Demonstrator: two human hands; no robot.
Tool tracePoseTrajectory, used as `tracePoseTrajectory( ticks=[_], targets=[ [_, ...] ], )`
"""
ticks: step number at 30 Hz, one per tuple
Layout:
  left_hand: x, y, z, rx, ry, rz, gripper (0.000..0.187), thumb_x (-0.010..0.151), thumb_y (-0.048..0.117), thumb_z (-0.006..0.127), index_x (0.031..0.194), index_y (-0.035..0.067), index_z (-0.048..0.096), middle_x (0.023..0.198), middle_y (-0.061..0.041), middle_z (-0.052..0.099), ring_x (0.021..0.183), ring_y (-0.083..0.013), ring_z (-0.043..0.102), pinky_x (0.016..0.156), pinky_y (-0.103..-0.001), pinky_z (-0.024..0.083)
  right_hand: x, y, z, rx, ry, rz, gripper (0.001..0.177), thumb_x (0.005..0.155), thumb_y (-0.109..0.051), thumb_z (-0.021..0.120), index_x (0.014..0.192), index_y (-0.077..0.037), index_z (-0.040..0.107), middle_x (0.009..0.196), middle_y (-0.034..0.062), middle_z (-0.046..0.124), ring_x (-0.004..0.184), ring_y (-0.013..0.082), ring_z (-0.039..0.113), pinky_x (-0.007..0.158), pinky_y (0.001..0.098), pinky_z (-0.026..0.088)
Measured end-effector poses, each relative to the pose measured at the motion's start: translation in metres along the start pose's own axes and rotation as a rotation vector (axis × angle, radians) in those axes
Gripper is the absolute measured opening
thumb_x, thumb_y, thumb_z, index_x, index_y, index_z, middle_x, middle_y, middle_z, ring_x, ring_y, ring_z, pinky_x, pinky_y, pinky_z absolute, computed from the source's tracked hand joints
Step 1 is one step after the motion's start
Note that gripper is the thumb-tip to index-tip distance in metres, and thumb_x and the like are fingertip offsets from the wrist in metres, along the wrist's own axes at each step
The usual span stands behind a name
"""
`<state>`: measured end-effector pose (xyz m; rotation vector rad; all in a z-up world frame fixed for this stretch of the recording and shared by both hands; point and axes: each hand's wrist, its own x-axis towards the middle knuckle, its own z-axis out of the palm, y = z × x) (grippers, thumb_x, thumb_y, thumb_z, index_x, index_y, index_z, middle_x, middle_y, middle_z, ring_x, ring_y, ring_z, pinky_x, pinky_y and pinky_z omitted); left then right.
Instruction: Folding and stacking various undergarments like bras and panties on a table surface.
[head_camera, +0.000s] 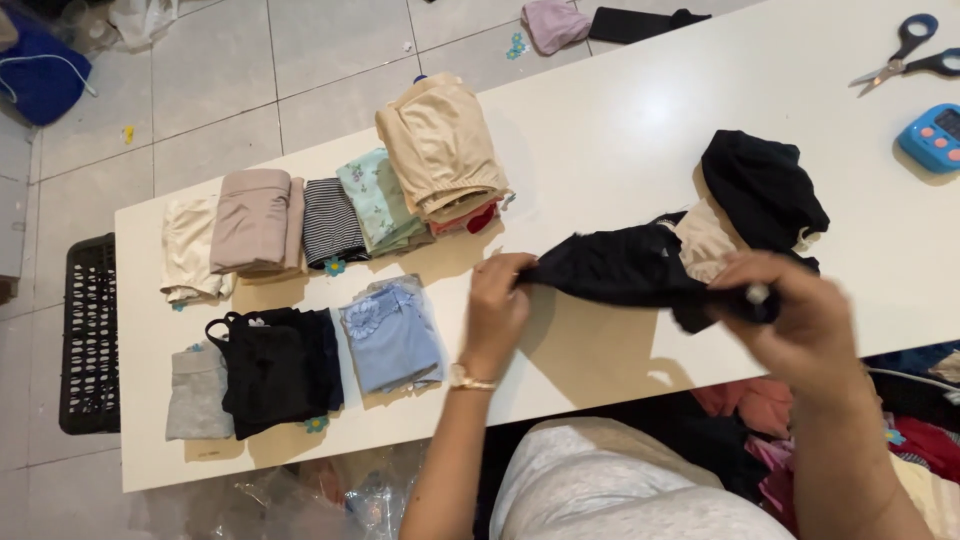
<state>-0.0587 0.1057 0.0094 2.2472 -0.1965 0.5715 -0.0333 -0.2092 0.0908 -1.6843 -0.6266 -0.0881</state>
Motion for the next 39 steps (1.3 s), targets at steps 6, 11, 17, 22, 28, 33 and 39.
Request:
tracePoseTrajectory(
  ticks=[6, 11, 17, 22, 28, 33, 39],
  targets=[
    [0.029, 0.033, -0.073, -0.289, 0.214, -0.071, 0.02, 0.083, -0.011, 0.077, 0.095, 0.005, 0.073, 0.092, -0.007, 0.075, 0.087, -0.0166, 0.072, 0.083, -0.026, 0.06, 0.032, 0.02, -0.051, 0.078, 0.015, -0.01, 0.021, 0.092, -0.003, 0.071, 0.11, -0.001, 0.061, 0.11, 0.0107, 0.069, 0.111, 0.0205, 0.071, 0.124, 0.0424, 0.062],
    [0.054, 0.039, -0.096, -0.384, 0.324, -0.092, 0.026, 0.084, -0.011, 0.079, 0.102, 0.005, 0.069, 0.099, -0.008, 0.071, 0.094, -0.0169, 0.068, 0.088, -0.027, 0.058, 0.086, 0.031, -0.047, 0.147, 0.026, 0.026, 0.017, 0.101, -0.009, 0.071, 0.116, -0.008, 0.062, 0.12, 0.0081, 0.069, 0.118, 0.0171, 0.07, 0.107, 0.0262, 0.06],
    [0.057, 0.079, -0.133, -0.375, 0.491, 0.041, 0.031, 0.085, -0.016, 0.078, 0.108, -0.001, 0.064, 0.103, -0.013, 0.069, 0.098, -0.0204, 0.071, 0.092, -0.028, 0.063, 0.097, 0.041, -0.048, 0.219, 0.133, -0.177, 0.016, 0.113, 0.005, 0.063, 0.122, -0.008, 0.059, 0.117, 0.0094, 0.062, 0.109, 0.0159, 0.063, 0.101, 0.0226, 0.054],
    [0.003, 0.069, -0.133, -0.333, 0.392, 0.143, 0.022, 0.087, -0.019, 0.069, 0.1, -0.002, 0.062, 0.094, -0.02, 0.07, 0.09, -0.0313, 0.073, 0.086, -0.039, 0.065, 0.048, 0.038, -0.048, 0.055, -0.085, -0.13, 0.013, 0.102, -0.002, 0.059, 0.114, 0.001, 0.063, 0.115, 0.017, 0.065, 0.118, 0.0287, 0.064, 0.114, 0.0371, 0.057],
    [-0.061, 0.016, -0.097, -0.156, 0.019, 0.007, 0.027, 0.091, -0.014, 0.063, 0.114, -0.001, 0.065, 0.108, -0.015, 0.071, 0.104, -0.0288, 0.07, 0.096, -0.037, 0.058, 0.007, 0.075, -0.021, -0.211, -0.476, 0.103, 0.032, 0.083, 0.004, 0.069, 0.109, -0.011, 0.077, 0.106, 0.0047, 0.08, 0.102, 0.0177, 0.077, 0.1, 0.0334, 0.06],
    [-0.072, 0.004, -0.091, -0.235, -0.094, -0.098, 0.038, 0.086, -0.018, 0.055, 0.118, -0.002, 0.064, 0.106, -0.015, 0.069, 0.096, -0.0234, 0.07, 0.09, -0.033, 0.062, 0.001, 0.076, -0.022, -0.29, -0.548, 0.151, 0.028, 0.082, 0.0, 0.073, 0.103, -0.015, 0.082, 0.102, -0.0001, 0.081, 0.098, 0.0163, 0.076, 0.105, 0.0366, 0.055],
    [-0.086, 0.001, -0.096, -0.156, -0.157, -0.133, 0.039, 0.088, -0.014, 0.057, 0.122, 0.004, 0.064, 0.103, -0.009, 0.07, 0.1, -0.0231, 0.067, 0.094, -0.036, 0.056, 0.003, 0.081, -0.027, -0.375, -0.675, 0.133, 0.025, 0.08, -0.016, 0.078, 0.104, -0.02, 0.084, 0.108, -0.0061, 0.085, 0.111, 0.014, 0.076, 0.103, 0.0364, 0.053]
  ],
)
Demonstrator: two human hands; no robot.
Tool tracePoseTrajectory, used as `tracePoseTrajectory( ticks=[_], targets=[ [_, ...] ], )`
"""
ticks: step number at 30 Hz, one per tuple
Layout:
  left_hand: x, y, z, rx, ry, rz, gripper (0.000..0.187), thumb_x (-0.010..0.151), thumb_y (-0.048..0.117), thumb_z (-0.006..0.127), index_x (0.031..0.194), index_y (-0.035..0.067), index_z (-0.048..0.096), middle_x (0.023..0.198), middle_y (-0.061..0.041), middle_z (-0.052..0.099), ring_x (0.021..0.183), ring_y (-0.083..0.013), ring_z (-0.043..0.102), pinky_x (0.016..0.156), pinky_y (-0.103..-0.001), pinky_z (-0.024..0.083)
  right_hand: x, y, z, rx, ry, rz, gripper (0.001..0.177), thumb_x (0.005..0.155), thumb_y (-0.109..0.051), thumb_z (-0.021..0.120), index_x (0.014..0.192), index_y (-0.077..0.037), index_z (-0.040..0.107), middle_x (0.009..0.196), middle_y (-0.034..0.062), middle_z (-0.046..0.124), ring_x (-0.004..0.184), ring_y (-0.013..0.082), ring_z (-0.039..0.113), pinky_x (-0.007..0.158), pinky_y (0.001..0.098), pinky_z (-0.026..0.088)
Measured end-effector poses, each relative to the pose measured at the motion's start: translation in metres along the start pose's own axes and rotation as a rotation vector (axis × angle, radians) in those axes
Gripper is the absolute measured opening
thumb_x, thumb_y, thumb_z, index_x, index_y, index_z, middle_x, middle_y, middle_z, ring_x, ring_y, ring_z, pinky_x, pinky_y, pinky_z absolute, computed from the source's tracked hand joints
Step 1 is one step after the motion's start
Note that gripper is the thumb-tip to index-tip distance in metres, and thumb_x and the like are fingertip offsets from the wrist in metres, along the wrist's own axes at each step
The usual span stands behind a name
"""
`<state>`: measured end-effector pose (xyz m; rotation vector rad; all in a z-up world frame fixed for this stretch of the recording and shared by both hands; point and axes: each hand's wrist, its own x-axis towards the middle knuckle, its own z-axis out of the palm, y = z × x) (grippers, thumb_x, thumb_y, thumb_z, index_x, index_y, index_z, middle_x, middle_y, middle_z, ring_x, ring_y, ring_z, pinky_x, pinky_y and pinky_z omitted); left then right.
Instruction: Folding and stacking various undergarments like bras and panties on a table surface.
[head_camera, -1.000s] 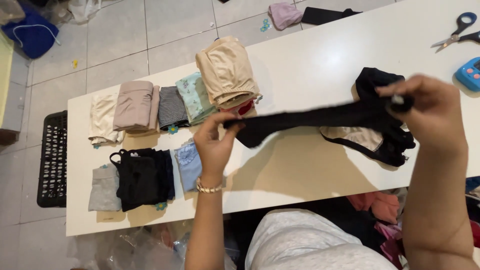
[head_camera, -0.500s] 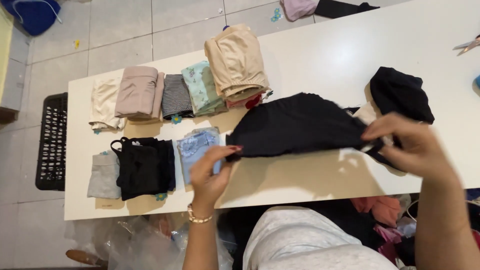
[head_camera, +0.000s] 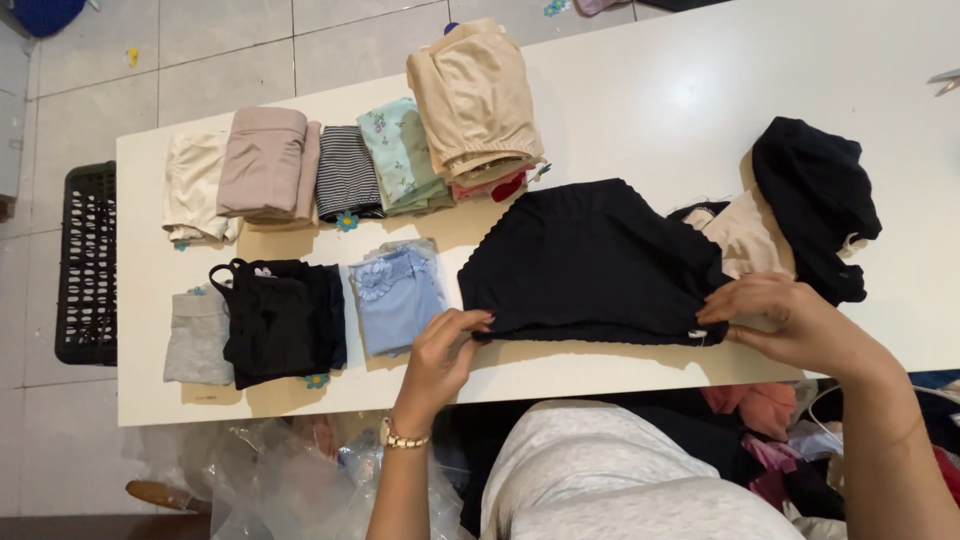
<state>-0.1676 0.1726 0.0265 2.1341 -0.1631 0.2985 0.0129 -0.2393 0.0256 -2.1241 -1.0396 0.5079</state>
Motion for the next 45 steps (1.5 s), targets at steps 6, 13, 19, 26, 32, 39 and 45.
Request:
tracePoseTrajectory(
  ticks=[6, 13, 19, 26, 32, 39, 45],
  targets=[
    [-0.012, 0.005, -0.011, 0.062, -0.098, -0.032, 0.034, 0.091, -0.009, 0.059, 0.123, 0.004, 0.064, 0.104, -0.008, 0.072, 0.098, -0.0236, 0.068, 0.092, -0.036, 0.051, 0.0, -0.034, -0.001, -0.008, 0.007, 0.07, 0.055, 0.075, -0.038, 0.082, 0.127, -0.021, 0.073, 0.144, 0.0025, 0.061, 0.138, 0.0212, 0.052, 0.119, 0.0486, 0.034],
    [-0.009, 0.004, -0.006, 0.061, -0.076, -0.008, 0.031, 0.093, -0.008, 0.059, 0.12, 0.005, 0.065, 0.105, -0.007, 0.072, 0.098, -0.0223, 0.067, 0.091, -0.035, 0.05, 0.015, -0.005, 0.005, -0.326, 0.246, 0.373, 0.074, 0.104, -0.051, 0.017, 0.165, -0.011, 0.016, 0.169, 0.0172, 0.025, 0.154, 0.0342, 0.022, 0.114, 0.0688, 0.018],
    [-0.011, 0.005, -0.004, 0.048, -0.052, -0.022, 0.03, 0.093, -0.008, 0.062, 0.119, 0.005, 0.066, 0.104, -0.007, 0.072, 0.097, -0.0228, 0.066, 0.089, -0.034, 0.051, 0.019, -0.004, -0.027, -0.379, 0.465, 0.543, 0.076, 0.099, -0.02, 0.054, 0.163, 0.001, 0.02, 0.17, 0.0233, 0.022, 0.154, 0.0468, 0.013, 0.11, 0.0794, 0.007],
    [-0.001, 0.019, -0.003, -0.035, 0.112, -0.031, 0.03, 0.085, -0.014, 0.064, 0.109, 0.003, 0.071, 0.098, -0.01, 0.074, 0.096, -0.0278, 0.071, 0.09, -0.04, 0.055, 0.018, -0.044, 0.068, -0.457, 0.347, -0.126, 0.082, 0.071, -0.071, 0.073, 0.133, -0.018, 0.061, 0.131, 0.0032, 0.063, 0.127, 0.0244, 0.055, 0.114, 0.045, 0.034],
    [0.005, 0.027, -0.002, -0.09, 0.225, -0.036, 0.032, 0.079, -0.019, 0.069, 0.101, 0.003, 0.075, 0.086, -0.009, 0.076, 0.088, -0.0311, 0.074, 0.083, -0.044, 0.057, 0.0, -0.011, 0.098, -0.527, 0.258, 0.014, 0.047, 0.086, -0.038, 0.071, 0.13, -0.024, 0.066, 0.117, -0.0028, 0.068, 0.116, 0.0191, 0.063, 0.103, 0.0379, 0.047],
    [0.002, 0.036, -0.008, -0.141, 0.138, 0.036, 0.021, 0.091, -0.012, 0.061, 0.107, 0.002, 0.066, 0.108, -0.015, 0.073, 0.103, -0.0269, 0.072, 0.091, -0.034, 0.063, -0.021, -0.046, 0.03, -0.133, 0.06, 0.251, 0.047, 0.085, -0.003, 0.068, 0.128, -0.022, 0.07, 0.106, -0.0002, 0.076, 0.098, 0.0198, 0.069, 0.081, 0.0343, 0.058],
    [0.025, 0.026, -0.007, -0.065, 0.211, -0.094, 0.026, 0.09, -0.012, 0.061, 0.11, 0.003, 0.068, 0.104, -0.01, 0.069, 0.095, -0.021, 0.068, 0.086, -0.028, 0.06, 0.005, -0.056, -0.013, 0.035, 0.201, 0.297, 0.042, 0.078, -0.009, 0.081, 0.119, -0.02, 0.078, 0.106, -0.0025, 0.083, 0.1, 0.0124, 0.074, 0.075, 0.0312, 0.061]
  ],
)
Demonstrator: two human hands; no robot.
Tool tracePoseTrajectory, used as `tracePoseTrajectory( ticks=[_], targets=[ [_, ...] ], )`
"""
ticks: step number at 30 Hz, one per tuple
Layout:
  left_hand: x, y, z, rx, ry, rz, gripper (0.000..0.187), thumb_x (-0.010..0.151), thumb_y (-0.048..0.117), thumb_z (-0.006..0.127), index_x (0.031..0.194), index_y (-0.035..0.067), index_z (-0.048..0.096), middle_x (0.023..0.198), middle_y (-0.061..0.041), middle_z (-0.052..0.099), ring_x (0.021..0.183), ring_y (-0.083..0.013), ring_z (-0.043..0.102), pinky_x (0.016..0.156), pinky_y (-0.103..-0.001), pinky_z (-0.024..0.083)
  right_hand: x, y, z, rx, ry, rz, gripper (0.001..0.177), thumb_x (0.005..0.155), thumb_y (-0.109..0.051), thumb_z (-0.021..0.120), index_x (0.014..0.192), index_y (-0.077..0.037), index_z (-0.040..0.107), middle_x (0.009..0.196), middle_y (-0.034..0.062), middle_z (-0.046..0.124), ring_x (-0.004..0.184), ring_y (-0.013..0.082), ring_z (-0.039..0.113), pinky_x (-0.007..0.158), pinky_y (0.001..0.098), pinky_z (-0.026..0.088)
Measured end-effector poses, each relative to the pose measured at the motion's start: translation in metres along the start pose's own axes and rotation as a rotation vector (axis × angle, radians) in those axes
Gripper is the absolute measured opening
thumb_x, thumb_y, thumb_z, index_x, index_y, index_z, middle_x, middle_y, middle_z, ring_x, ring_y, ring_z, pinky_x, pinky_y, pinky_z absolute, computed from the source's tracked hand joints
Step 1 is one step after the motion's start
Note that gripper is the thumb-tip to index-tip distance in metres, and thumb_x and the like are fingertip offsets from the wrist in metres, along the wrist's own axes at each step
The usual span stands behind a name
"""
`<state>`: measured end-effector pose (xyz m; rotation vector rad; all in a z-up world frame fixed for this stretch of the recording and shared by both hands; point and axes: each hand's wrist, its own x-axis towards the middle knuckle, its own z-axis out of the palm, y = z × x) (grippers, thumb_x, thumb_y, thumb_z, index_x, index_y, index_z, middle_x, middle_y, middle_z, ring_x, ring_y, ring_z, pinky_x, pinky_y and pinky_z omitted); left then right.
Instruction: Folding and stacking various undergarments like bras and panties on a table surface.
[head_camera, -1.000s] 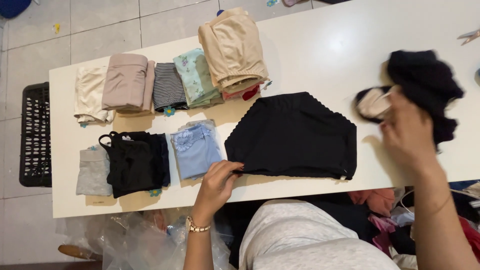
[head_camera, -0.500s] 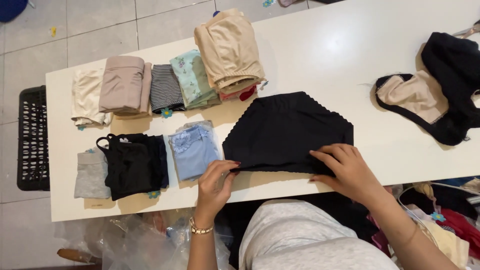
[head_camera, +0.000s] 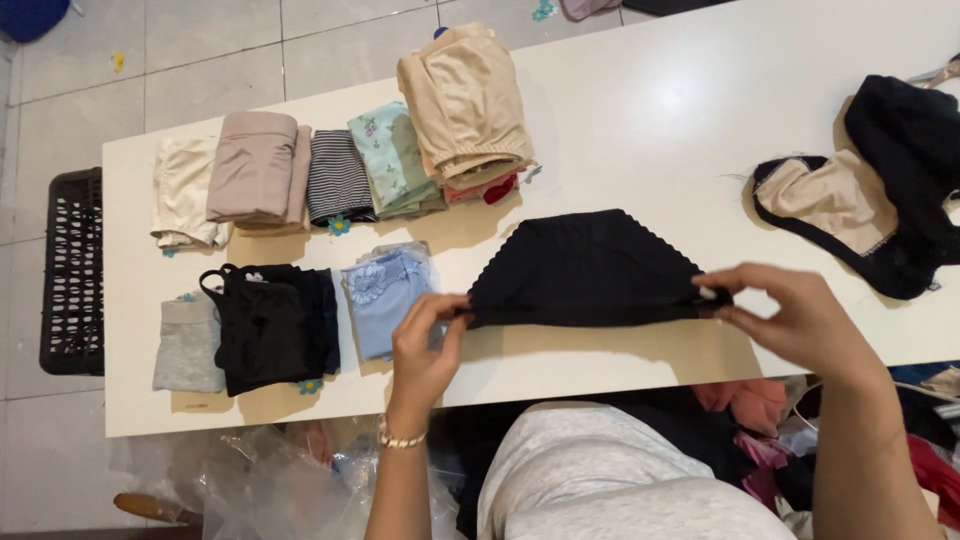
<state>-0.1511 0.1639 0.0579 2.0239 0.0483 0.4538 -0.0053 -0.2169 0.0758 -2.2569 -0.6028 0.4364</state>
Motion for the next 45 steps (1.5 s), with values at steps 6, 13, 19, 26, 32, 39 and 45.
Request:
tracePoseTrajectory(
  ticks=[6, 13, 19, 26, 32, 39, 45],
  targets=[
    [0.042, -0.01, 0.016, 0.233, 0.16, 0.067, 0.015, 0.094, -0.003, 0.067, 0.107, 0.006, 0.068, 0.101, -0.007, 0.071, 0.094, -0.0224, 0.068, 0.085, -0.034, 0.052, 0.05, 0.008, 0.009, 0.313, 0.225, 0.026, 0.024, 0.094, -0.001, 0.071, 0.117, -0.003, 0.072, 0.115, 0.0088, 0.074, 0.108, 0.0182, 0.069, 0.099, 0.0309, 0.055],
    [0.067, -0.04, 0.044, 0.619, 0.259, 0.096, 0.009, 0.096, 0.011, 0.068, 0.103, 0.014, 0.07, 0.1, -0.001, 0.073, 0.098, -0.0229, 0.064, 0.089, -0.038, 0.035, 0.092, 0.009, 0.027, 0.196, 0.359, 0.085, 0.02, 0.097, -0.005, 0.071, 0.116, -0.007, 0.073, 0.114, 0.0053, 0.075, 0.105, 0.0182, 0.071, 0.095, 0.0313, 0.055],
    [0.074, -0.055, 0.063, 0.95, 0.328, 0.146, 0.017, 0.092, 0.025, 0.073, 0.108, 0.02, 0.068, 0.102, 0.0, 0.066, 0.097, -0.023, 0.061, 0.089, -0.04, 0.044, 0.106, 0.039, 0.052, -0.114, 0.517, -0.05, 0.03, 0.093, -0.01, 0.078, 0.122, -0.011, 0.075, 0.101, 0.011, 0.073, 0.096, 0.0299, 0.07, 0.085, 0.0421, 0.055],
    [0.05, -0.042, 0.074, 0.752, 0.013, 0.333, 0.025, 0.086, 0.016, 0.069, 0.111, 0.013, 0.067, 0.115, -0.01, 0.061, 0.107, -0.0301, 0.058, 0.086, -0.04, 0.046, 0.085, 0.005, 0.06, -0.389, 0.459, -0.199, 0.039, 0.088, -0.017, 0.078, 0.126, -0.016, 0.071, 0.114, 0.0091, 0.063, 0.11, 0.0342, 0.063, 0.092, 0.0436, 0.051],
    [0.032, -0.049, 0.059, 0.754, -0.218, 0.371, 0.033, 0.081, 0.013, 0.066, 0.114, 0.013, 0.066, 0.111, -0.008, 0.062, 0.107, -0.0256, 0.059, 0.087, -0.037, 0.046, 0.058, -0.023, 0.05, -0.564, 0.006, -0.084, 0.048, 0.08, -0.028, 0.076, 0.128, -0.026, 0.067, 0.127, 0.003, 0.065, 0.128, 0.0273, 0.057, 0.106, 0.0465, 0.046],
    [0.039, -0.059, 0.055, 0.757, -0.273, 0.341, 0.026, 0.091, 0.009, 0.064, 0.116, 0.015, 0.069, 0.105, -0.003, 0.064, 0.104, -0.0201, 0.061, 0.086, -0.033, 0.048, 0.067, 0.012, 0.062, -0.64, 0.039, -0.005, 0.039, 0.091, -0.029, 0.063, 0.13, -0.031, 0.067, 0.125, -0.0019, 0.065, 0.125, 0.0217, 0.058, 0.106, 0.0407, 0.046],
    [0.045, -0.079, 0.077, 0.858, -0.109, 0.412, 0.024, 0.095, 0.007, 0.059, 0.115, 0.017, 0.065, 0.105, -0.003, 0.06, 0.106, -0.022, 0.058, 0.089, -0.036, 0.046, 0.09, 0.06, 0.092, -0.746, 0.285, -0.188, 0.023, 0.091, -0.037, 0.065, 0.113, -0.032, 0.064, 0.111, -0.0084, 0.059, 0.116, 0.0147, 0.054, 0.108, 0.0398, 0.039]
  ],
)
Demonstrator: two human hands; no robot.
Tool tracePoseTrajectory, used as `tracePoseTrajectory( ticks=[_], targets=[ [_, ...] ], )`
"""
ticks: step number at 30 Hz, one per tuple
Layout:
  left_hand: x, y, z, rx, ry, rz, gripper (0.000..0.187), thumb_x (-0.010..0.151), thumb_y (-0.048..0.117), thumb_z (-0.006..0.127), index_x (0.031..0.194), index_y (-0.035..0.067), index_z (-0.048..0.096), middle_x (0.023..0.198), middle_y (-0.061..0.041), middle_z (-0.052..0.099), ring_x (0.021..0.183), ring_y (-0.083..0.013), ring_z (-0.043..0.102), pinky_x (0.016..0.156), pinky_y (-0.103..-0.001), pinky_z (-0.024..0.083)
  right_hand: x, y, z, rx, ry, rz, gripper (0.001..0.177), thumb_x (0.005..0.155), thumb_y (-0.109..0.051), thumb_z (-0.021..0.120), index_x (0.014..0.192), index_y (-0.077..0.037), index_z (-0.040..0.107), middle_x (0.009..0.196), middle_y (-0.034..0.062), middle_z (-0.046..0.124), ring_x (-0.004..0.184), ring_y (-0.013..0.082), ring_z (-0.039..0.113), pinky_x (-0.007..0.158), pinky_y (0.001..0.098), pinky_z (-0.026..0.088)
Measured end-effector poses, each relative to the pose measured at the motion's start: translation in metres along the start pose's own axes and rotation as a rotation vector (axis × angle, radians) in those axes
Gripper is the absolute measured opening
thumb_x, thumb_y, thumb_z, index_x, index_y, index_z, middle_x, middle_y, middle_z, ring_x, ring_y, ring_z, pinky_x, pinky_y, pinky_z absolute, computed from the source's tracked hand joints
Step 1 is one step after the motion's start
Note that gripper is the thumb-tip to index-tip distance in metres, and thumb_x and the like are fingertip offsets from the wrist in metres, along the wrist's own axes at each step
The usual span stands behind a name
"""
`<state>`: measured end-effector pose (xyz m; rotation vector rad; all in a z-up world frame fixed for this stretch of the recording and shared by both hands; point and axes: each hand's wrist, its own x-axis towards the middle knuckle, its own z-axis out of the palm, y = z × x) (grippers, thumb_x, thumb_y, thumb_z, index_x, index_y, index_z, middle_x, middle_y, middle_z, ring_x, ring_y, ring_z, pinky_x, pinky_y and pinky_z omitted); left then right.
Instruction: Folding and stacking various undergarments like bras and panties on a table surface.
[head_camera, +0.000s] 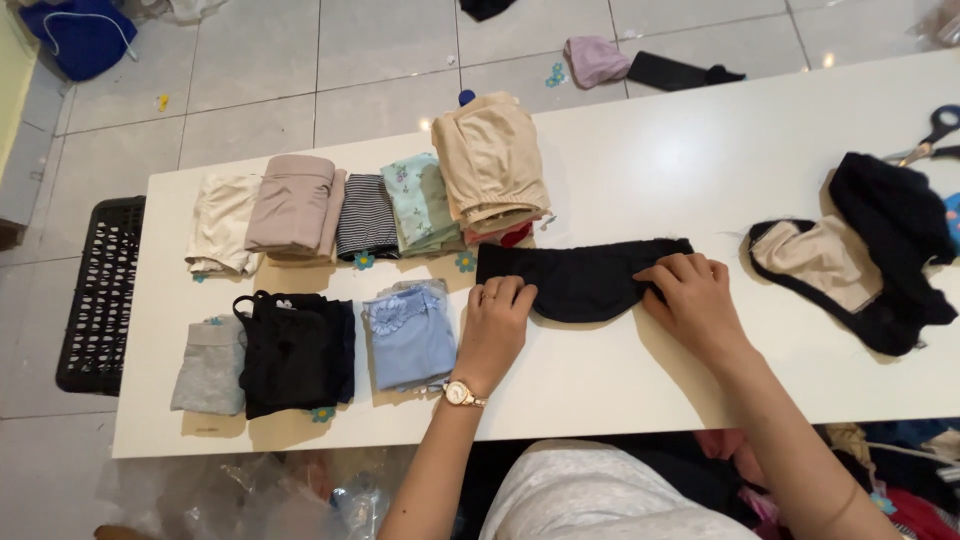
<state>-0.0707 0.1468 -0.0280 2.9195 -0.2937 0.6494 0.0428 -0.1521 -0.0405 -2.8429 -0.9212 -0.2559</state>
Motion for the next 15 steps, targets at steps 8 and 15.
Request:
tracePoseTrajectory(
  ticks=[8, 15],
  targets=[
    [0.014, 0.008, -0.011, -0.158, -0.065, -0.136, 0.031, 0.093, -0.005, 0.043, 0.112, 0.015, 0.056, 0.104, -0.004, 0.058, 0.117, -0.0231, 0.053, 0.109, -0.046, 0.031, 0.011, 0.023, 0.008, 0.179, -0.024, -0.035, 0.036, 0.093, -0.011, 0.059, 0.124, -0.028, 0.058, 0.116, -0.0072, 0.062, 0.121, 0.0148, 0.058, 0.116, 0.0465, 0.035],
    [0.042, 0.011, -0.063, -0.736, -0.066, -0.178, 0.029, 0.088, -0.015, 0.042, 0.109, 0.004, 0.047, 0.094, -0.016, 0.057, 0.08, -0.0356, 0.062, 0.059, -0.043, 0.044, 0.035, 0.018, -0.119, 0.675, -0.361, 0.077, 0.029, 0.1, -0.005, 0.049, 0.125, -0.011, 0.063, 0.093, 0.0045, 0.069, 0.071, 0.0169, 0.058, 0.065, 0.0312, 0.046]
  ],
)
